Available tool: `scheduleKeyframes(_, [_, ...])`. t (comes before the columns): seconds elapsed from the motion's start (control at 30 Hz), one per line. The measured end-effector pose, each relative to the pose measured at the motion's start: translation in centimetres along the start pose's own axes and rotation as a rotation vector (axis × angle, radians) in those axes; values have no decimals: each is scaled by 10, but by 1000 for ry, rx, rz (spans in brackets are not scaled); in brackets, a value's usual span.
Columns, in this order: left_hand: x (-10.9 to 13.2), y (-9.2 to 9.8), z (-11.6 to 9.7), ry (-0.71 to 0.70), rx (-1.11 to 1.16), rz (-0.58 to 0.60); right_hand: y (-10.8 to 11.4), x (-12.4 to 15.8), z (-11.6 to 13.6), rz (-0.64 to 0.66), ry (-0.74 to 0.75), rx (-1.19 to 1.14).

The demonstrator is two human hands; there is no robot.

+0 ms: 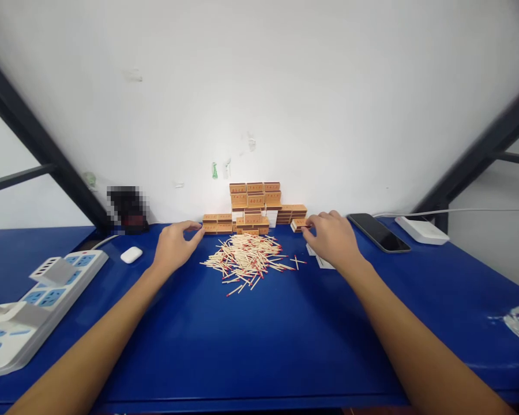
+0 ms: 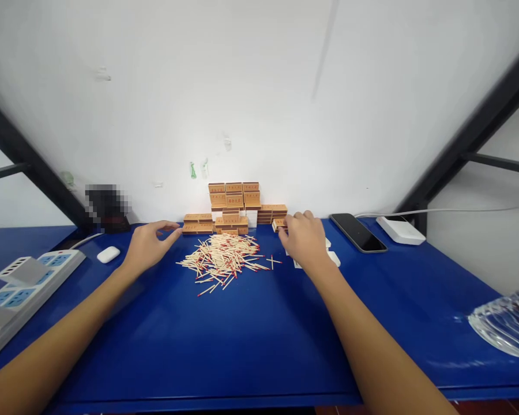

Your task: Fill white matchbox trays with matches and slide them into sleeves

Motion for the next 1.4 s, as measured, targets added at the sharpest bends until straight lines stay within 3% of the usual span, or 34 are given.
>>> scheduleKeyframes(0.17, [18,3,-17,-179,52,-88,-4,-15,-8,12,-156,83])
scheduleKeyframes(0.27, [22,1,-29,-301,94,-114,0,-22,-14,96,-227,96])
scheduleKeyframes(0.4, [26,2,-41,-407,136,-156,10,-15,-33,343,-30,-81])
scheduleKeyframes(0.47, [29,3,-44,-438,147,-173,12,-7,-47,422,-6,-193])
scheduleKeyframes(0.6, [33,5,-50,-484,153,-183,8,0,-65,466,9,-285])
scheduleKeyframes(0.73, [36,7,-57,-509,151,-189,8,-2,-61,406,74,-322])
scheduleKeyframes(0.87, [38,9,-61,-528,149,-195,19,-2,-43,312,129,-359])
scheduleKeyframes(0.97, [40,10,-65,-559,167,-191,25,5,-14,327,200,-399])
scheduleKeyframes(1.2, [60,16,-95,-725,303,-98,6,45,80,645,347,-575])
scheduleKeyframes(1.3, [68,18,-105,-808,339,-46,-4,56,96,714,364,-619])
scheduleKeyframes(1.4, [71,16,-106,-838,329,18,-6,56,92,711,363,-612])
Point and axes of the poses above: each hand's wrist, its own x-axis away from the middle knuckle, its own y-axis out of the back of the hand, z = x × y, the point moved 3 cm from there along -x, towards the middle knuckle, and after that the axes turned 14 degrees about -x, right-handed, at the moved point
